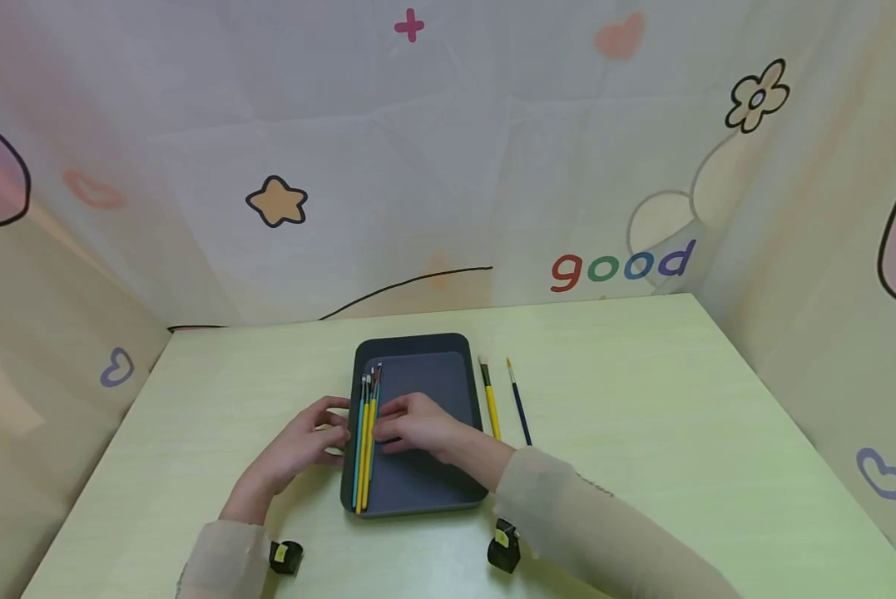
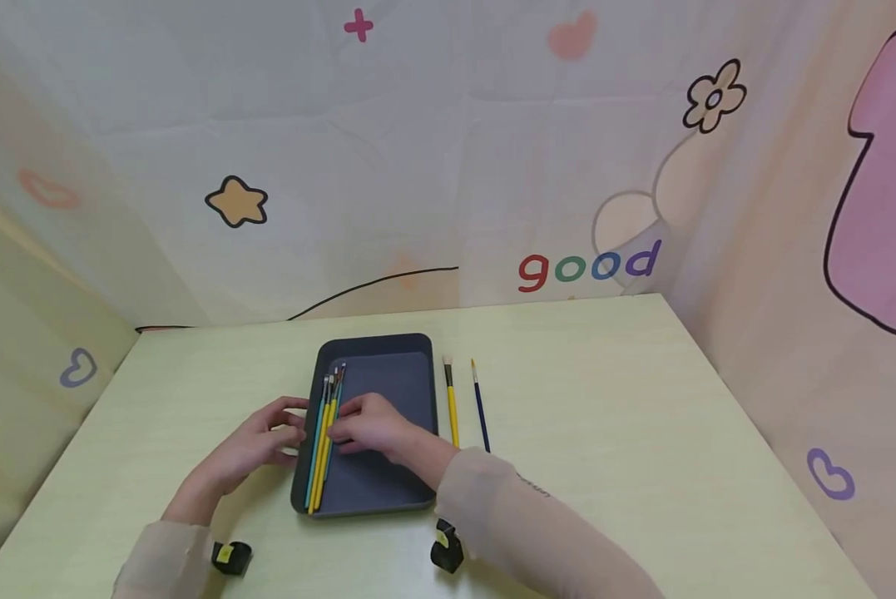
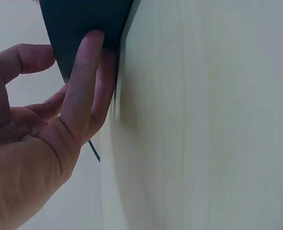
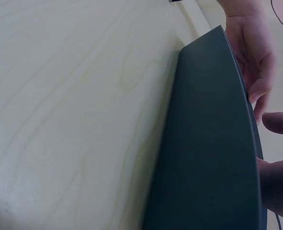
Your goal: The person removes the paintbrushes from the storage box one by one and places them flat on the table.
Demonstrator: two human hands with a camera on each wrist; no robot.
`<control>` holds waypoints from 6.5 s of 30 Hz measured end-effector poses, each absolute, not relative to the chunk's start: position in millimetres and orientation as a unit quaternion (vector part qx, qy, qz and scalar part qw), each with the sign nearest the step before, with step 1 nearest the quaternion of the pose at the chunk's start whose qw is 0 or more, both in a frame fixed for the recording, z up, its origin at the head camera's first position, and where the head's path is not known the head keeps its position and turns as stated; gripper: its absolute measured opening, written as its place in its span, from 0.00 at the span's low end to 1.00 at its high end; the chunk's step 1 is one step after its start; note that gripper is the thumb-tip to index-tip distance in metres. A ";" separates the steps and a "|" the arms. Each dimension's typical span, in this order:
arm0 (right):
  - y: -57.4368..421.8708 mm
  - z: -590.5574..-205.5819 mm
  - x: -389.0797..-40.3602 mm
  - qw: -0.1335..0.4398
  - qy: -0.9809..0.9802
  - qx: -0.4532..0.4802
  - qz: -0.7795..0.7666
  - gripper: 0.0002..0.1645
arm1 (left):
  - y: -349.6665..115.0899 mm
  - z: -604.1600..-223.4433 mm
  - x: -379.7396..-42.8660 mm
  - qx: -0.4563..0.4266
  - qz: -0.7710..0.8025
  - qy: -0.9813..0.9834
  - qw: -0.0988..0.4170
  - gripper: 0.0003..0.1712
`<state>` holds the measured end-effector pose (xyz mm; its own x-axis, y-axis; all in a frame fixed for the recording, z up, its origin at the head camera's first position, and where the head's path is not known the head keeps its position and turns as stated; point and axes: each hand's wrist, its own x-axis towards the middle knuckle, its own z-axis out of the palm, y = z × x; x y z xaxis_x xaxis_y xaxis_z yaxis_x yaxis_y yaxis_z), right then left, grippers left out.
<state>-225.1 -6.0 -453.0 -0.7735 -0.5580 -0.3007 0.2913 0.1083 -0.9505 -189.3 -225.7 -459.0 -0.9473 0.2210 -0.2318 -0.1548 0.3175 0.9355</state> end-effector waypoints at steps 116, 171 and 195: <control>58.9 -433.6 -217.8 0.266 0.707 -0.068 -0.652 0.24 | -226.6 -462.0 -189.8 0.019 0.577 0.797 0.176 0.31; 196.2 -453.3 -239.6 0.213 0.798 0.016 -0.563 0.27 | -225.4 -464.6 -185.3 0.031 0.588 0.789 0.176 0.30; 190.3 -455.2 -247.6 0.143 0.899 -0.024 -0.413 0.20 | -227.2 -459.0 -186.4 0.032 0.583 0.792 0.177 0.30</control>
